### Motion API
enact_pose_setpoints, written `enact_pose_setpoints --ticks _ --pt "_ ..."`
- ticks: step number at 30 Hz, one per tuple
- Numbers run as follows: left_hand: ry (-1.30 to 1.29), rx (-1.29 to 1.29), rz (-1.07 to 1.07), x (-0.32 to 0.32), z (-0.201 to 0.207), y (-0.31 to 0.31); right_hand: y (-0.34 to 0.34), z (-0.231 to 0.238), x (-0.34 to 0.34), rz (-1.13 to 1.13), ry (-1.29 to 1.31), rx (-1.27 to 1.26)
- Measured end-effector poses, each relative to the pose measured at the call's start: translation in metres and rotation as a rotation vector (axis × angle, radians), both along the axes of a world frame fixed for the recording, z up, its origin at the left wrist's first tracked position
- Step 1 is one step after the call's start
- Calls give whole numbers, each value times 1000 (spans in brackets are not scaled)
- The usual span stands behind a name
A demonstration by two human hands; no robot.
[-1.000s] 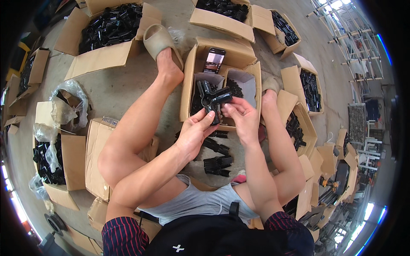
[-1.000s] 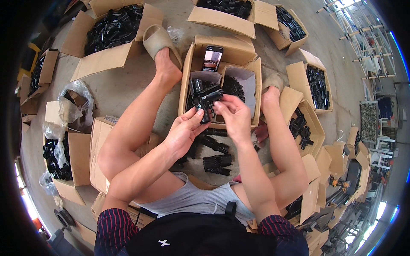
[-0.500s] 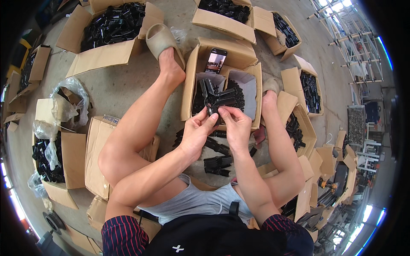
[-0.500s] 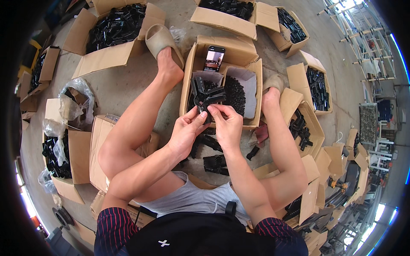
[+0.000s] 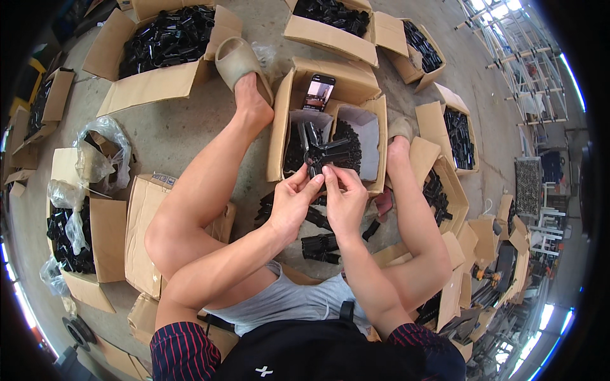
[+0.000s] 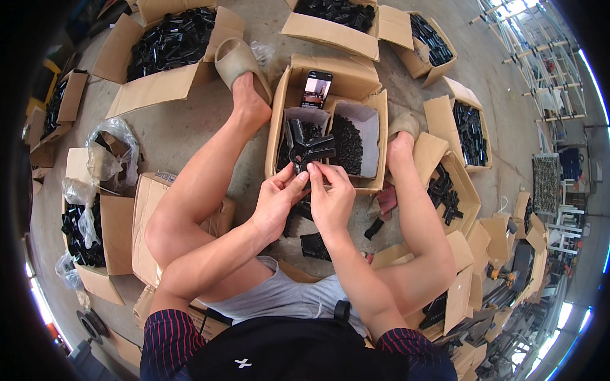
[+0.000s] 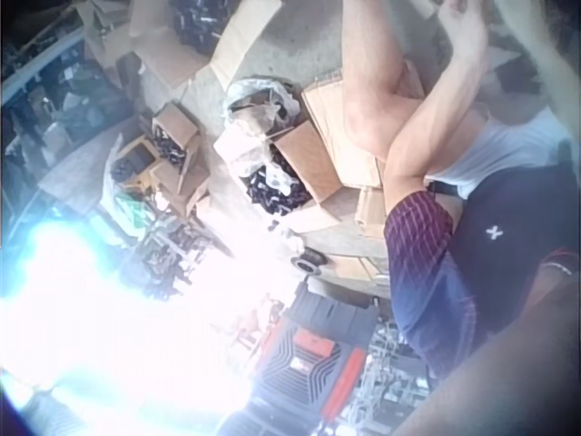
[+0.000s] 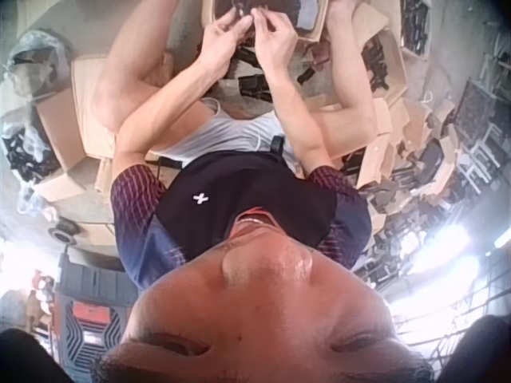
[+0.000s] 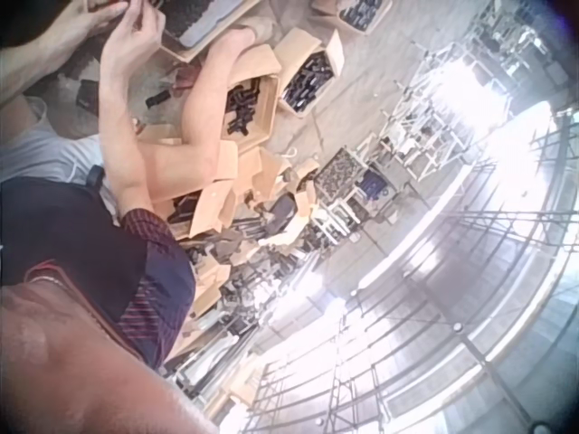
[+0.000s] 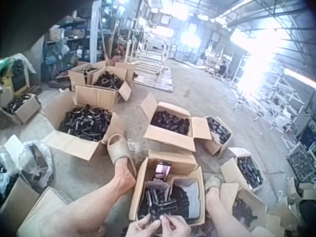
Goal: The person assembles small black metal components by hand, selecting pieces from cardboard boxes and fitting them together.
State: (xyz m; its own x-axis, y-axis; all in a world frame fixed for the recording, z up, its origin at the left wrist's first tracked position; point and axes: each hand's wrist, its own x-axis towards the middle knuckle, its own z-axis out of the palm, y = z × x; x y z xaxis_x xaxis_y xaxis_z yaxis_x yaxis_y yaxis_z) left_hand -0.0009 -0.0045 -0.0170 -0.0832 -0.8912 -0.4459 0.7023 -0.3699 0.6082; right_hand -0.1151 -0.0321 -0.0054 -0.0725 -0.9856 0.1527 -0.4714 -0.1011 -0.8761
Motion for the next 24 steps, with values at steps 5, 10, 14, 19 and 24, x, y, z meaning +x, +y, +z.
enact_pose_setpoints --ticks 5,10,14,19,24 --pt "-47 47 -13 -1 -4 2 -4 -2 -13 88 107 88" --pt "-93 20 -16 -4 -6 3 -7 9 -15 53 184 228" --pt "-88 10 -19 -7 -13 3 -3 -15 -15 17 -94 109" --pt "-103 18 -5 -6 -5 3 -3 -7 -20 10 -8 314" --pt "-92 -1 8 -9 -7 3 -1 -11 -16 -27 -266 266"
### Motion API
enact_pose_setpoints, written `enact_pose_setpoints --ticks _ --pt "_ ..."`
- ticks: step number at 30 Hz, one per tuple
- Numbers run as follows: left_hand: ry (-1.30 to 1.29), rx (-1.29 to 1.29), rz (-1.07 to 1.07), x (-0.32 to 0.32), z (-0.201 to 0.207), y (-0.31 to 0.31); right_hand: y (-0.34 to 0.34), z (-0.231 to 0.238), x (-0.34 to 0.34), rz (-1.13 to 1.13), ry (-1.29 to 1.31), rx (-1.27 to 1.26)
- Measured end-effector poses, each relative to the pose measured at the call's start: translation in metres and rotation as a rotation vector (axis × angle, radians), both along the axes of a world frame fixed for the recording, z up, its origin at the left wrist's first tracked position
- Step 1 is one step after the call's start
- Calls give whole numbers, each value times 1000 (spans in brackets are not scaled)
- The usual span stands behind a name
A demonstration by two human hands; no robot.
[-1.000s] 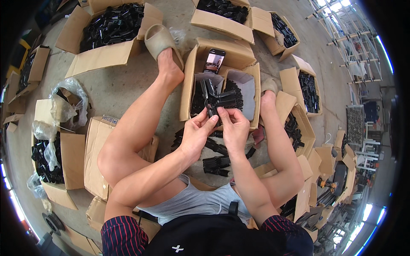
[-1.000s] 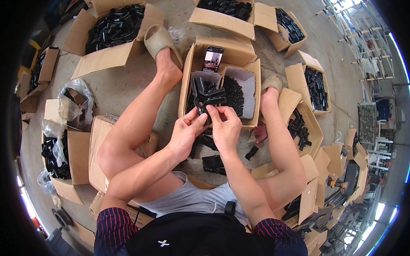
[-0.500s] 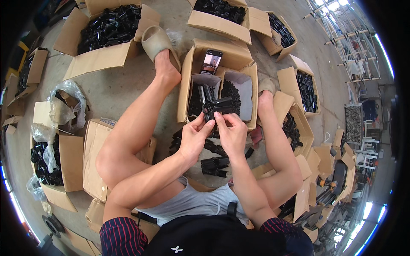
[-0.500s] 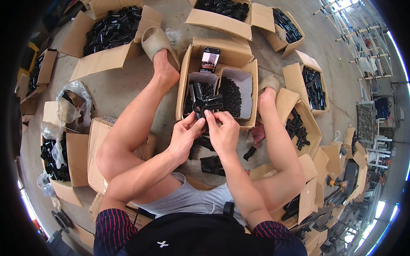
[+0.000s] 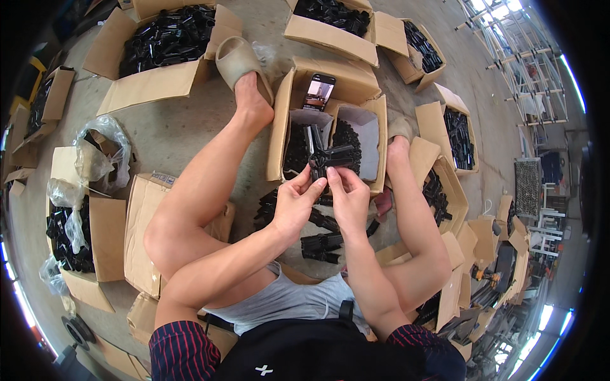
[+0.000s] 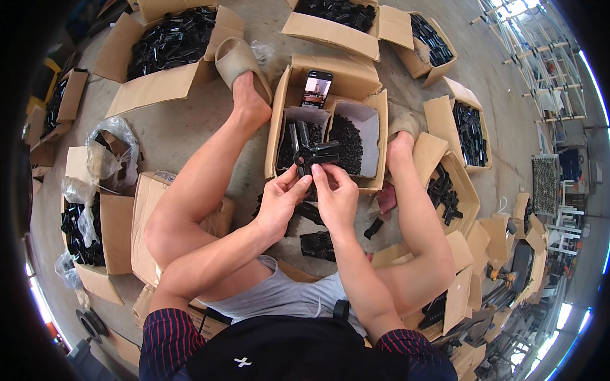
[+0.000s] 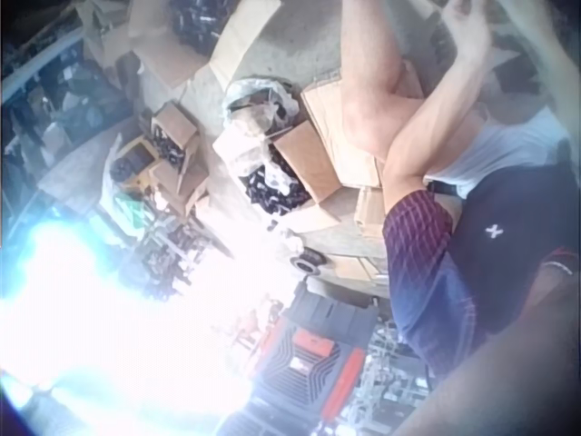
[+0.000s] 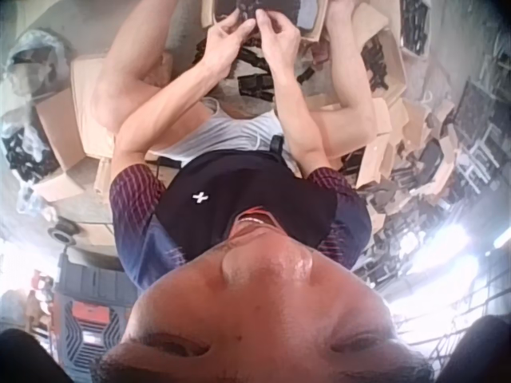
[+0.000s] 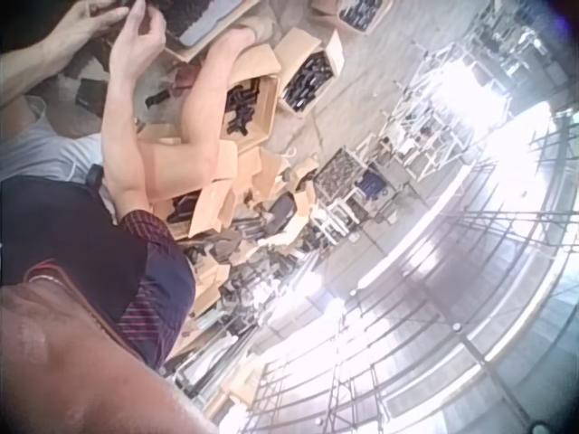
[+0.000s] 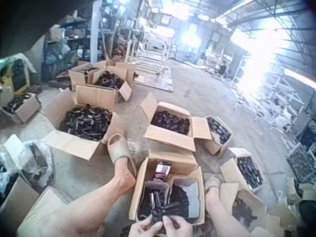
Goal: The person assembles small black metal components by hand, selecting pieces from cardboard boxes and fitting them together.
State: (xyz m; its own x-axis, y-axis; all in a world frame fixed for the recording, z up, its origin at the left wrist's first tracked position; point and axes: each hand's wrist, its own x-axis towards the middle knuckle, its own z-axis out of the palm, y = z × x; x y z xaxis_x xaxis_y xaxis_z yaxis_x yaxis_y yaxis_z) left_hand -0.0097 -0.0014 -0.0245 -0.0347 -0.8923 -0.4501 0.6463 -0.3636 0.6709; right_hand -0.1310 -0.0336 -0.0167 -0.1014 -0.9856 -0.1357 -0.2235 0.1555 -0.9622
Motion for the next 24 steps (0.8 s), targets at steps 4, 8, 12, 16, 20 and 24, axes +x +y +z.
enact_pose_setpoints --ticks 4,8,12,16,20,24 --pt "-8 -1 -6 2 3 0 0 -5 -1 -8 -154 33" --pt "2 7 3 2 7 -1 -2 -5 -5 -42 -334 214" --pt "38 6 11 0 3 -1 5 0 3 -72 -552 198" --pt "-3 21 -23 1 0 2 6 -11 4 -98 -533 185" --pt "26 25 -14 1 0 1 8 -8 11 -204 -535 269" --pt "60 35 -2 -2 -4 1 13 -3 17 -216 -631 249"
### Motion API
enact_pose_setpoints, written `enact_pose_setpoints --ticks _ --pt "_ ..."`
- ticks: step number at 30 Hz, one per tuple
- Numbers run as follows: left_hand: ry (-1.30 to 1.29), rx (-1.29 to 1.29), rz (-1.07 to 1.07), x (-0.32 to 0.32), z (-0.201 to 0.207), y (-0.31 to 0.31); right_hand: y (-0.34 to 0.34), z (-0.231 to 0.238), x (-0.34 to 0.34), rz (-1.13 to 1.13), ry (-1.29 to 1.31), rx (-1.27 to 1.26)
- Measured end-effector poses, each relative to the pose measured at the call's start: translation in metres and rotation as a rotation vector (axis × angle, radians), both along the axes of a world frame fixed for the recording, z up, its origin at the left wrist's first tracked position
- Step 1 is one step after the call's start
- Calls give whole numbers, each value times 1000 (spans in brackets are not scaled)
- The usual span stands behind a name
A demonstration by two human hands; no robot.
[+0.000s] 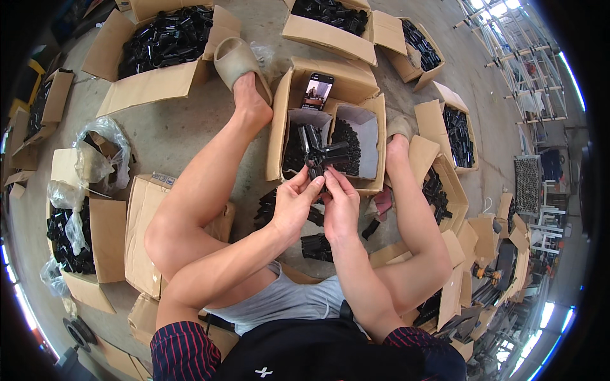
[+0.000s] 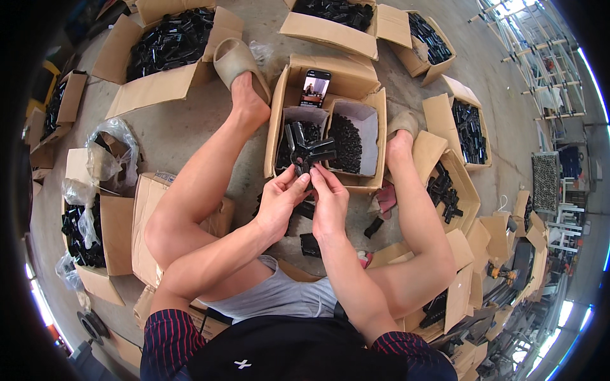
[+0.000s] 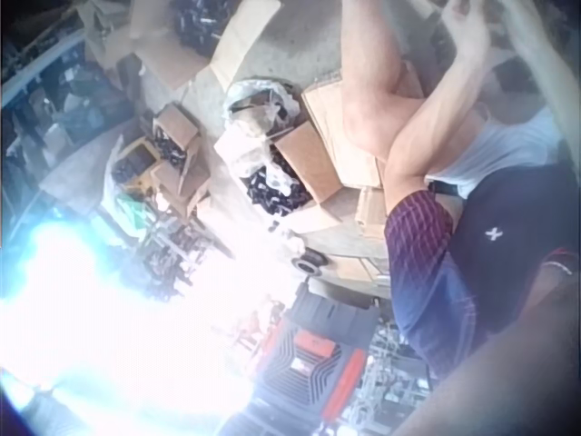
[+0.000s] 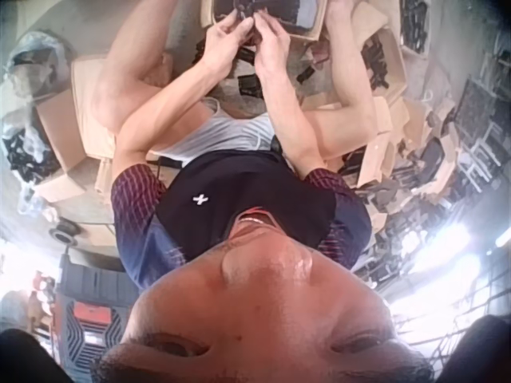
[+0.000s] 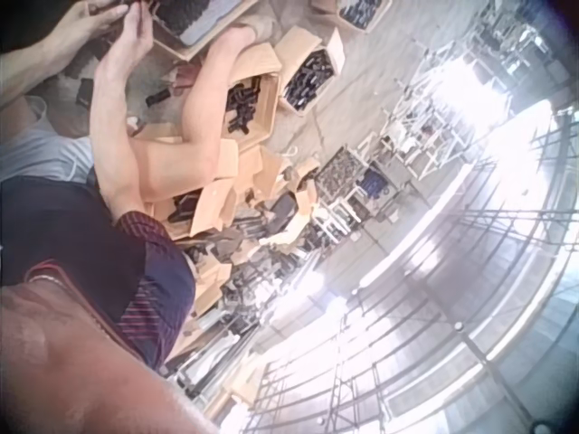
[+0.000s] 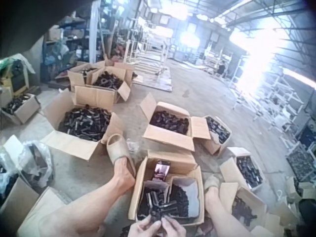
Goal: The person assembles small black metal components by hand, selecting pieces from cardboard boxes and fitting them together.
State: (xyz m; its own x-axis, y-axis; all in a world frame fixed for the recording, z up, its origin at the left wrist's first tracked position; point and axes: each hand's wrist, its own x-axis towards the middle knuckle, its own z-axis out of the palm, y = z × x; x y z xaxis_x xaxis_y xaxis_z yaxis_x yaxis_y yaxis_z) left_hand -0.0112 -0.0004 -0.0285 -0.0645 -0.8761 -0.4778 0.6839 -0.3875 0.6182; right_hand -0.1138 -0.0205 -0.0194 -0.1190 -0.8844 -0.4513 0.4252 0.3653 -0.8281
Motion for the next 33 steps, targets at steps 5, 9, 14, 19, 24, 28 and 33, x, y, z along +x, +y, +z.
enact_pose_setpoints --ticks 5,9,14,19,24,28,33 --pt "3 -8 -8 2 3 1 -2 -14 -11 47 19 52" --pt "10 -14 -5 2 1 0 -5 -12 -11 46 -89 73" --pt "14 -8 -13 2 6 -2 1 -3 -9 43 -17 22" --pt "6 -5 31 2 3 -3 -8 -4 -3 30 28 109" --pt "-13 -7 18 3 -2 -4 -4 6 4 -3 -10 113" --pt "-20 -29 16 3 -1 -1 -4 -5 -3 41 1 108" --pt "-30 -11 -21 2 1 -2 -4 -1 -2 -4 -45 110"
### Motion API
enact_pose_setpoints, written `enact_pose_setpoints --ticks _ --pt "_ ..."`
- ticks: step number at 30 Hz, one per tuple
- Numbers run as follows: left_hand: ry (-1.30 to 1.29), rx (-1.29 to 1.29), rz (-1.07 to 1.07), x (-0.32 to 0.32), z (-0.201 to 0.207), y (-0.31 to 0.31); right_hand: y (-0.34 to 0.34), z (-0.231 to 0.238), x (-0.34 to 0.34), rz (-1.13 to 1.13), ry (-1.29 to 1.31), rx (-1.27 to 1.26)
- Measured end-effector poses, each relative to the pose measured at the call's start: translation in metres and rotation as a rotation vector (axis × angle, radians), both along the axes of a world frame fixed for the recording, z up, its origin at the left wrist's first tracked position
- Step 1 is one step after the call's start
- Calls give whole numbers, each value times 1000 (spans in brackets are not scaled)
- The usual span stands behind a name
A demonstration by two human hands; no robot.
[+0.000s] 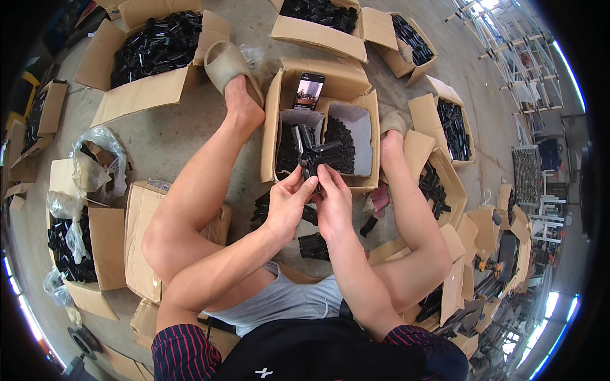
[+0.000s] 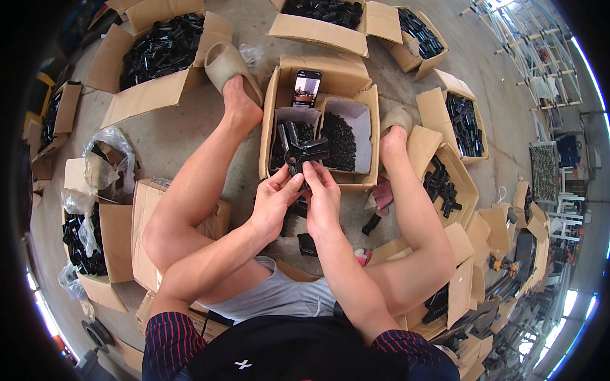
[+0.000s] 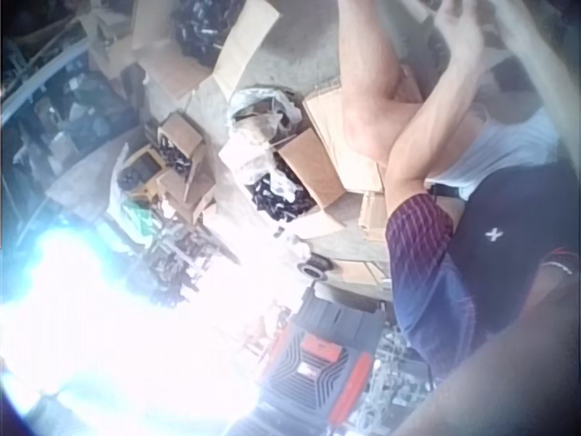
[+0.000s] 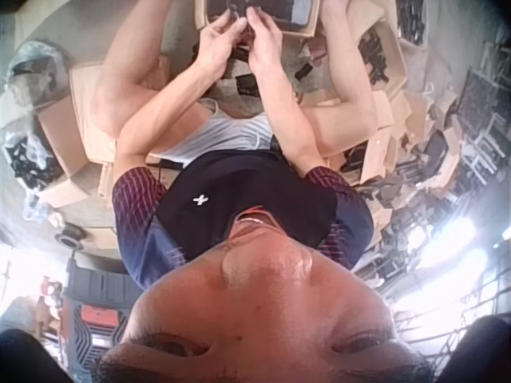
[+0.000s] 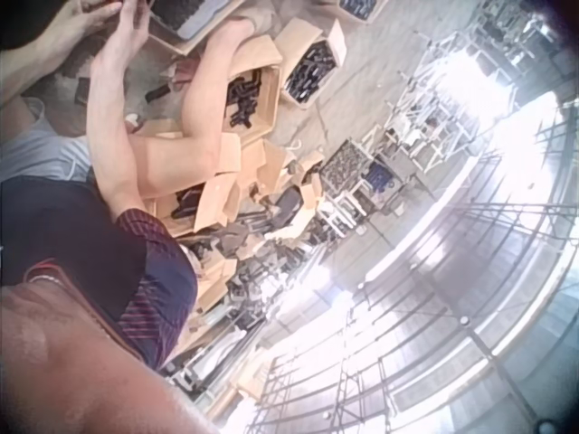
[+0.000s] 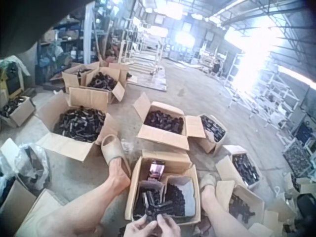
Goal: The person assembles small black metal components by hand, selecting pieces from cardboard boxes and fitting them together.
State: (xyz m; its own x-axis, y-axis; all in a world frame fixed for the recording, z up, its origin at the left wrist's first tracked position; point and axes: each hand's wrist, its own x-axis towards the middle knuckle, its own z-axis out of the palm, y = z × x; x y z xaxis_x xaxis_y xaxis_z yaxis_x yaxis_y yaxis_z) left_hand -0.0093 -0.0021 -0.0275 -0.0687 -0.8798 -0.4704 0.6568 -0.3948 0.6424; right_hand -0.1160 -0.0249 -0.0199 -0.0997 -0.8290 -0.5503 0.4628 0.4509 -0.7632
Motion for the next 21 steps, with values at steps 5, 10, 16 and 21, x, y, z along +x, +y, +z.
enact_pose_setpoints --ticks 5,10,16,21 --pt "-7 -5 13 -2 3 2 4 0 -3 -12 32 -65" --pt "-34 -6 3 -2 3 2 0 -3 -7 19 33 -11" --pt "-40 -2 -22 -5 -1 4 4 1 -17 75 40 3" --pt "-70 -17 -57 -4 -4 6 9 -16 -16 81 256 -153"
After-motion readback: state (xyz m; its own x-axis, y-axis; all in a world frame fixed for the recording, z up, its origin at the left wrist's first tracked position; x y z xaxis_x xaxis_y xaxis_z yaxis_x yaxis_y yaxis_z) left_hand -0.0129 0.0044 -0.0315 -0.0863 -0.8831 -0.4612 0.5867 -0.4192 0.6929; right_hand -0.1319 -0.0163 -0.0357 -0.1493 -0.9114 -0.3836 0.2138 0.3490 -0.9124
